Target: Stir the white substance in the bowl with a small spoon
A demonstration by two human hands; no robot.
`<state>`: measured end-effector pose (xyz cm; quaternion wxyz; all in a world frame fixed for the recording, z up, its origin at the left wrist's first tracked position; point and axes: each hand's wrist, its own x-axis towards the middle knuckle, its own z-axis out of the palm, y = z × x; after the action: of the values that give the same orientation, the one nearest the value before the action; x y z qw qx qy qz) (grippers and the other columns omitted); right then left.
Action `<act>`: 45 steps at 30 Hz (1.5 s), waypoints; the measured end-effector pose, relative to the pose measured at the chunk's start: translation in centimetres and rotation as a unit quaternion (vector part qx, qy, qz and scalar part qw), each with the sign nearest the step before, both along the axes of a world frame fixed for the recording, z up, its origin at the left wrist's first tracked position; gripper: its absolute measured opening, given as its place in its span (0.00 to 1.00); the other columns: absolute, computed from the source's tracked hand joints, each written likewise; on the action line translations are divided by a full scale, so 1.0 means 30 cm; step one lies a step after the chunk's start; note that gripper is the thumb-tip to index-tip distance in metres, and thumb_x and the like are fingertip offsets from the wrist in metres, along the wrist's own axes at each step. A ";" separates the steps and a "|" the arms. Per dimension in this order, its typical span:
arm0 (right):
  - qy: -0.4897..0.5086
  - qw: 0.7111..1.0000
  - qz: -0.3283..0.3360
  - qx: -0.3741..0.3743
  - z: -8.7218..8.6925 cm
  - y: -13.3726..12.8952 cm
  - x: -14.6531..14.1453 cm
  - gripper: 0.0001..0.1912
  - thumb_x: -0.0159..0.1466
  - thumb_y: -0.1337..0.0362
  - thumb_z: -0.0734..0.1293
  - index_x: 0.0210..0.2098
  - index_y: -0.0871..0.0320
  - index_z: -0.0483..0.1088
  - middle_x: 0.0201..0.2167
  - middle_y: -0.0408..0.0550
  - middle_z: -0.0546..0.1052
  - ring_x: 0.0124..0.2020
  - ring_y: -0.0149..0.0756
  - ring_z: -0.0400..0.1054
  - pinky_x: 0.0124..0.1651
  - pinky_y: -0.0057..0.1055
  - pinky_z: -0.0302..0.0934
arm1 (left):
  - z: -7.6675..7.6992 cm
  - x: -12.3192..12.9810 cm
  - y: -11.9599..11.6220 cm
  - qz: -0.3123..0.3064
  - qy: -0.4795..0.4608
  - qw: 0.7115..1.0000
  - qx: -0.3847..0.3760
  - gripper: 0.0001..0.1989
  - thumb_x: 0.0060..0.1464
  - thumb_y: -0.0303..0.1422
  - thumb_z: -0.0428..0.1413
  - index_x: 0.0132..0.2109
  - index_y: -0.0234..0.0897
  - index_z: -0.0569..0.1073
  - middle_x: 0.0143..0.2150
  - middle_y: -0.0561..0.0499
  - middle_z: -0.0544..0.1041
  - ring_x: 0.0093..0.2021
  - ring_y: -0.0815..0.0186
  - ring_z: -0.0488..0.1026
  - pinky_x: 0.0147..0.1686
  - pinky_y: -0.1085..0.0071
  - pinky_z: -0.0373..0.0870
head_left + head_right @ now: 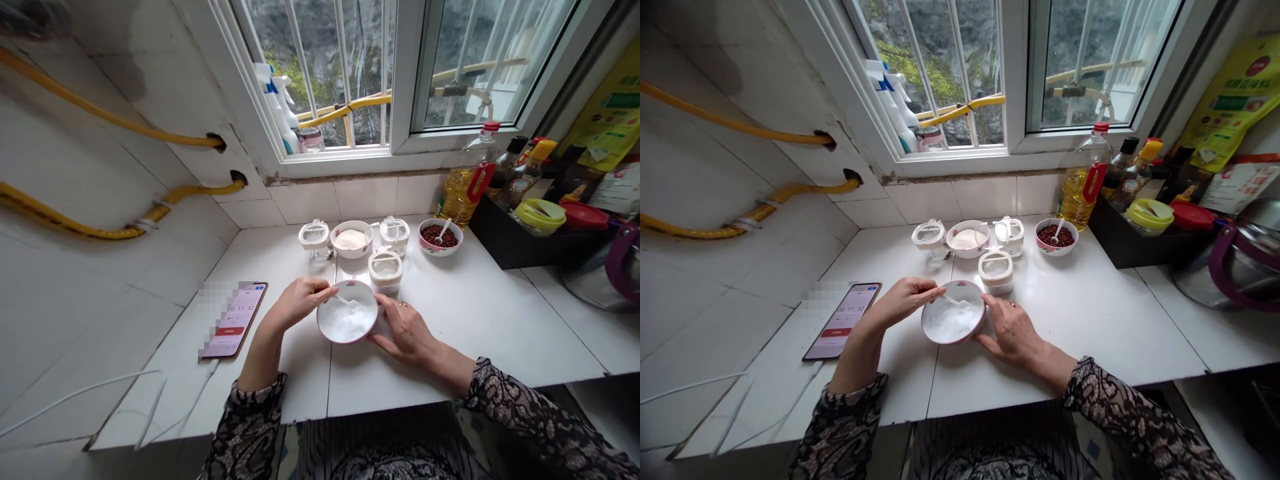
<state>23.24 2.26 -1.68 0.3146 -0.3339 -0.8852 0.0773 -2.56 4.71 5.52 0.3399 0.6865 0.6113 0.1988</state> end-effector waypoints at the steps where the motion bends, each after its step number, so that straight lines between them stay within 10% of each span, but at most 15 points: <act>1: 0.000 1.000 0.000 -0.002 0.000 0.000 0.001 0.37 0.65 0.54 0.68 0.66 0.61 0.49 0.52 0.64 0.75 0.48 0.51 0.73 0.46 0.46 0.70 | 0.001 0.002 -0.003 -0.002 0.006 1.000 -0.001 0.24 0.51 0.53 0.51 0.21 0.38 0.61 0.20 0.56 0.59 0.24 0.69 0.55 0.24 0.73 0.50; 20: -0.001 1.000 0.005 -0.004 -0.009 0.003 0.002 0.38 0.65 0.54 0.68 0.66 0.63 0.49 0.52 0.66 0.74 0.48 0.51 0.73 0.46 0.46 0.69 | -0.006 -0.017 0.025 -0.002 -0.129 0.991 -0.024 0.24 0.52 0.55 0.50 0.23 0.40 0.60 0.22 0.56 0.57 0.23 0.70 0.54 0.21 0.73 0.52; 31: -0.007 1.000 -0.001 -0.010 0.001 -0.002 -0.001 0.39 0.63 0.57 0.69 0.66 0.61 0.48 0.52 0.64 0.74 0.49 0.52 0.73 0.47 0.45 0.69 | 0.102 0.087 0.079 -0.014 -0.022 0.989 0.146 0.18 0.63 0.43 0.43 0.27 0.40 0.61 0.24 0.54 0.65 0.24 0.68 0.62 0.26 0.72 0.59; 38: -0.016 1.000 -0.002 -0.011 0.000 -0.004 -0.004 0.38 0.64 0.56 0.69 0.65 0.62 0.49 0.52 0.64 0.75 0.49 0.52 0.73 0.47 0.45 0.69 | 0.033 0.147 0.019 -0.061 0.204 0.937 0.279 0.11 0.64 0.31 0.48 0.36 0.38 0.74 0.33 0.48 0.76 0.33 0.63 0.72 0.30 0.71 0.61; 45: -0.016 1.000 -0.002 -0.014 0.008 -0.005 -0.003 0.39 0.63 0.57 0.70 0.65 0.62 0.48 0.51 0.64 0.75 0.48 0.52 0.73 0.46 0.45 0.69 | 0.004 0.122 -0.013 -0.024 0.094 0.934 0.344 0.12 0.64 0.31 0.50 0.46 0.39 0.78 0.37 0.46 0.80 0.36 0.63 0.76 0.36 0.70 0.70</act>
<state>23.14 2.11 -1.45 0.2960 -0.3413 -0.8882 0.0839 1.10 4.32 5.63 0.0285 0.7913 0.5179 0.3237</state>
